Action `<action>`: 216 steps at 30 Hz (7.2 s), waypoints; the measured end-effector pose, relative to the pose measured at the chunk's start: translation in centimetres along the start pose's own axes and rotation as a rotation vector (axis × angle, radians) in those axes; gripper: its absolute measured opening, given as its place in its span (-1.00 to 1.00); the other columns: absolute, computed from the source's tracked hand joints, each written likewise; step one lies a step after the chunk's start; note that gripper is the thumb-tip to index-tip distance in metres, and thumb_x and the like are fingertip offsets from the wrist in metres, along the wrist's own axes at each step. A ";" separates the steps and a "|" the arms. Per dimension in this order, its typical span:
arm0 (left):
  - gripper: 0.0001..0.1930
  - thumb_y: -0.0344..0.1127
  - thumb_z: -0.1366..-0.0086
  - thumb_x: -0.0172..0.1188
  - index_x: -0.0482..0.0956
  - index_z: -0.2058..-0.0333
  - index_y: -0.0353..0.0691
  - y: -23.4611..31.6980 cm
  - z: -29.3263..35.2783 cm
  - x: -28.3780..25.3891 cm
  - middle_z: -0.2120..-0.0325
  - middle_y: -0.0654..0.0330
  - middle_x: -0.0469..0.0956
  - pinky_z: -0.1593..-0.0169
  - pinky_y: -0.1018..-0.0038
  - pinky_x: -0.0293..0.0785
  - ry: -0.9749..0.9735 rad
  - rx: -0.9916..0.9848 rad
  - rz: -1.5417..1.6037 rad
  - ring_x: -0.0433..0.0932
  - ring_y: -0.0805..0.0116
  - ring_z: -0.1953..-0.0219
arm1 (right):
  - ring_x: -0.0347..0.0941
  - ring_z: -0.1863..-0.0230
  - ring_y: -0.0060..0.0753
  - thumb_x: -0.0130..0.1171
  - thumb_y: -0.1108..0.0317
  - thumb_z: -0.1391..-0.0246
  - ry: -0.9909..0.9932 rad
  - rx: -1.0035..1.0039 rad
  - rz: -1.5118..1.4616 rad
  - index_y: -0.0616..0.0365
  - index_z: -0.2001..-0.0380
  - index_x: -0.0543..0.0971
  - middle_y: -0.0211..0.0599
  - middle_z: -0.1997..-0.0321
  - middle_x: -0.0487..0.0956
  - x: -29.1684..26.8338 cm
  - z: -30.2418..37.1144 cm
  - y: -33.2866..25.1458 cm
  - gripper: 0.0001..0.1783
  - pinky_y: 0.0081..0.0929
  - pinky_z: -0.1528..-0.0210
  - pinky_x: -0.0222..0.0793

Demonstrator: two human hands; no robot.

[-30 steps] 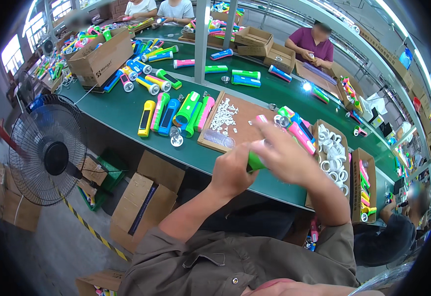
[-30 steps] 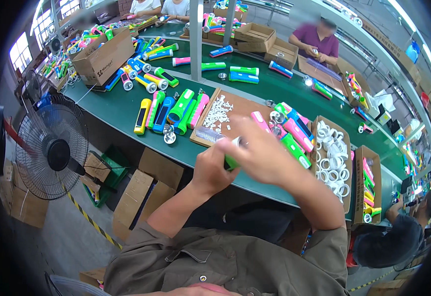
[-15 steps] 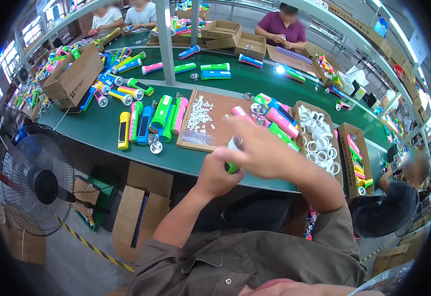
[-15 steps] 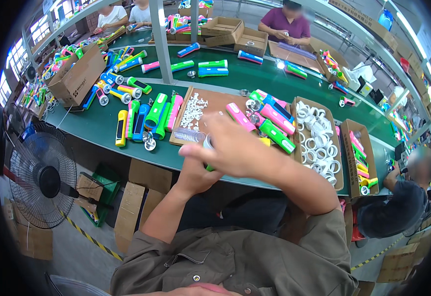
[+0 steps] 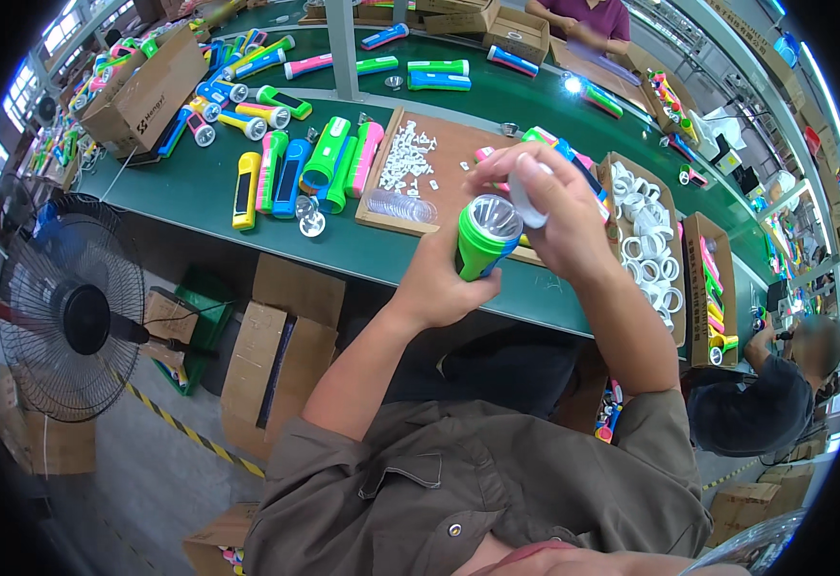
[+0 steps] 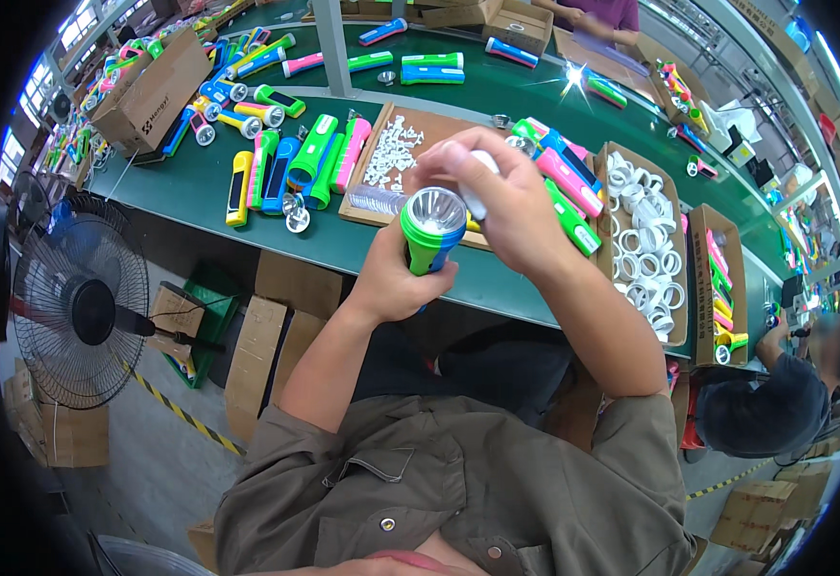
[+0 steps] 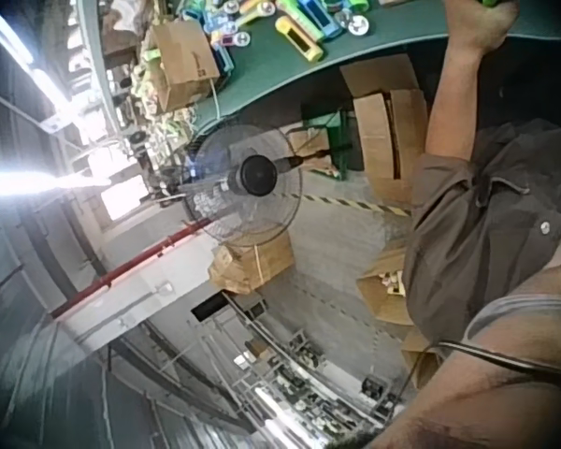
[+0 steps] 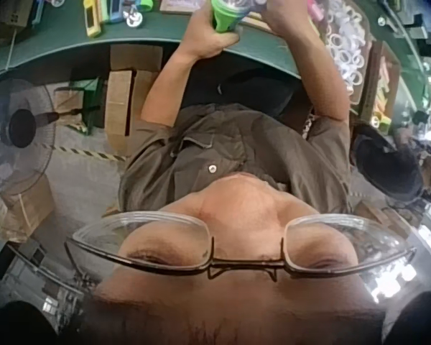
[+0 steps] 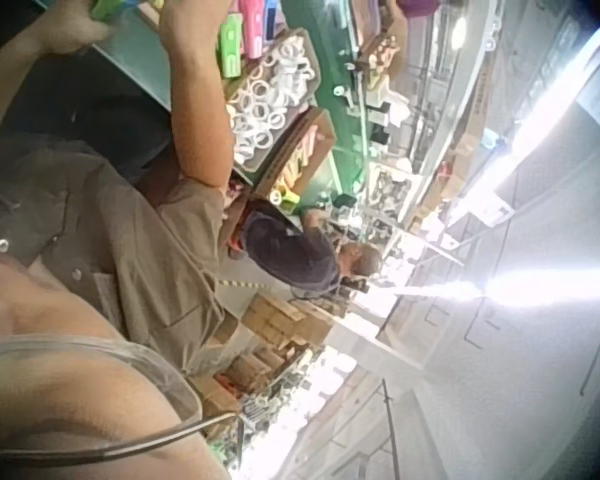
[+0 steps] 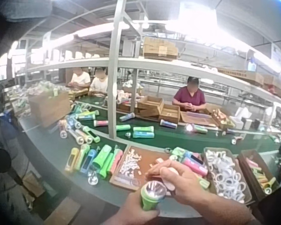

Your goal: The person assembles small plastic flashlights by hand, inserting reflectors and bulbs into the flashlight bodies.

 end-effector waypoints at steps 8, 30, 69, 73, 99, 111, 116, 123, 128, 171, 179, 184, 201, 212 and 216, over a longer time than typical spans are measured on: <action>-0.52 -0.43 0.01 0.30 0.43 0.05 -0.28 -1.3 0.2 0.1 0.28 0.01 0.60 0.11 0.34 0.49 0.019 0.063 -0.083 0.62 0.13 0.24 | 0.42 0.36 -0.68 0.29 0.19 -0.11 -0.133 0.370 0.422 0.19 0.09 0.59 -0.44 0.24 0.57 -2.1 1.5 -1.0 -0.63 -0.62 0.40 0.37; -0.54 -0.43 -0.02 0.33 0.45 0.06 -0.32 0.3 1.6 -0.4 0.30 0.04 0.62 0.11 0.39 0.51 0.035 -0.007 -0.098 0.65 0.25 0.21 | 0.50 0.11 -0.30 0.11 0.65 -0.13 0.079 -0.563 0.291 0.19 0.18 0.54 -0.19 0.12 0.45 -2.8 2.9 -1.9 -0.80 -0.36 0.20 0.60; -0.24 -0.41 0.15 0.53 0.46 -0.11 -0.32 5.1 0.2 0.8 -0.13 0.03 0.38 -0.16 0.29 0.42 -0.023 0.624 -0.251 0.42 0.08 -0.16 | 0.44 0.17 -0.54 0.27 0.51 -0.10 0.161 -0.570 0.516 0.20 0.21 0.57 -0.27 0.15 0.50 -1.3 5.2 -1.2 -0.83 -0.58 0.17 0.36; -0.22 -0.41 0.16 0.54 0.45 -0.12 -0.32 5.5 0.4 1.0 -0.14 0.02 0.37 -0.16 0.29 0.41 -0.044 0.618 -0.245 0.41 0.08 -0.17 | 0.46 0.18 -0.52 0.28 0.48 -0.11 0.151 -0.608 0.513 0.21 0.21 0.57 -0.26 0.16 0.47 -1.5 5.4 -1.1 -0.83 -0.58 0.16 0.42; -0.27 -0.52 0.09 0.42 0.40 -0.15 -0.34 3.8 1.4 2.4 -0.27 -0.04 0.15 -0.20 0.27 0.39 -0.067 0.585 -0.198 0.38 0.08 -0.23 | 0.49 0.17 -0.53 0.16 0.49 -0.19 0.298 -0.370 0.321 0.27 0.15 0.58 -0.27 0.16 0.60 -1.4 6.1 -1.3 -0.83 -0.53 0.09 0.39; -0.19 -0.45 0.15 0.50 0.40 -0.17 -0.32 5.1 1.3 1.6 -0.18 0.01 0.32 -0.20 0.29 0.37 -0.068 0.513 -0.127 0.37 0.07 -0.21 | 0.46 0.19 -0.43 0.18 0.52 -0.15 0.224 -0.394 0.340 0.24 0.22 0.58 -0.26 0.22 0.58 -0.6 6.4 -2.3 -0.87 -0.47 0.11 0.36; -0.18 -0.45 0.15 0.50 0.39 -0.18 -0.31 4.3 1.4 2.1 -0.18 0.01 0.32 -0.20 0.30 0.37 -0.082 0.438 -0.011 0.37 0.07 -0.21 | 0.43 0.18 -0.45 0.20 0.51 -0.14 0.205 -0.437 0.406 0.23 0.23 0.57 -0.27 0.22 0.56 -0.8 6.3 -2.1 -0.88 -0.49 0.12 0.34; -0.13 -0.40 0.17 0.48 0.36 -0.21 -0.32 3.5 1.5 2.0 -0.21 0.03 0.28 -0.25 0.28 0.31 -0.117 0.413 0.046 0.32 0.06 -0.25 | 0.41 0.18 -0.46 0.20 0.52 -0.14 0.182 -0.466 0.415 0.22 0.24 0.55 -0.28 0.23 0.55 -0.5 6.2 -2.3 -0.88 -0.50 0.13 0.32; -0.12 -0.40 0.18 0.47 0.35 -0.22 -0.33 3.4 1.5 2.2 -0.21 0.03 0.26 -0.26 0.30 0.28 -0.130 0.399 0.090 0.31 0.09 -0.26 | 0.41 0.15 -0.47 0.19 0.51 -0.15 0.173 -0.438 0.295 0.21 0.21 0.55 -0.30 0.22 0.55 -0.4 6.2 -2.0 -0.87 -0.49 0.09 0.32; -0.17 -0.46 0.11 0.47 0.32 -0.20 -0.34 3.5 1.6 1.9 -0.29 -0.02 0.12 -0.21 0.29 0.42 -0.176 0.476 0.214 0.27 0.08 -0.31 | 0.44 0.24 -0.53 0.21 0.65 -0.02 0.245 -0.562 0.613 0.24 0.24 0.55 -0.27 0.25 0.53 -1.1 7.2 -2.1 -0.79 -0.59 0.22 0.37; -0.26 -0.45 0.04 0.46 0.35 -0.15 -0.43 3.4 2.0 2.3 -0.21 -0.07 0.26 -0.22 0.26 0.43 -0.085 0.580 0.103 0.33 0.02 -0.26 | 0.45 0.20 -0.44 0.29 0.57 -0.03 0.224 -0.628 0.677 0.22 0.28 0.55 -0.23 0.23 0.52 -0.9 7.3 -2.8 -0.83 -0.54 0.21 0.40; -0.28 -0.50 0.05 0.45 0.37 -0.13 -0.45 3.6 2.1 2.4 -0.20 -0.08 0.30 -0.21 0.28 0.44 -0.058 0.589 0.118 0.37 0.01 -0.23 | 0.44 0.20 -0.46 0.31 0.50 -0.05 0.223 -0.608 0.667 0.22 0.27 0.55 -0.21 0.21 0.51 -1.0 7.5 -2.6 -0.83 -0.54 0.21 0.40; -0.33 -0.44 0.07 0.49 0.47 -0.08 -0.30 3.9 1.5 2.5 -0.19 0.07 0.36 -0.31 0.12 0.28 -0.015 0.708 -0.135 0.30 -0.09 -0.29 | 0.46 0.09 -0.52 0.21 0.50 -0.09 0.148 -0.050 -0.190 0.22 0.00 0.44 -0.33 0.07 0.49 -0.6 7.8 -1.7 -0.62 -0.50 0.03 0.42; -0.43 -0.45 0.11 0.43 0.50 0.03 -0.22 2.3 2.6 2.4 -0.21 -0.02 0.27 -0.18 0.26 0.38 -0.049 0.438 0.298 0.41 0.07 -0.20 | 0.48 0.16 -0.56 0.17 0.68 -0.01 0.242 -0.330 0.407 0.22 0.08 0.43 -0.29 0.20 0.51 -0.5 8.0 -2.2 -0.62 -0.52 0.06 0.44; -0.28 -0.46 0.07 0.40 0.38 -0.15 -0.35 2.9 2.5 2.3 -0.22 -0.01 0.24 -0.25 0.30 0.29 -0.194 0.339 0.284 0.35 0.14 -0.25 | 0.46 0.16 -0.52 0.15 0.67 -0.09 0.160 -0.369 0.174 0.23 0.07 0.42 -0.33 0.23 0.46 -0.7 7.8 -1.5 -0.67 -0.44 0.07 0.46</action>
Point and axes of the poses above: each hand's wrist, its own z-axis away from the middle knuckle, its own x-axis out of the palm, y = z × x, the point moved 2 cm from there along -z, towards the middle knuckle
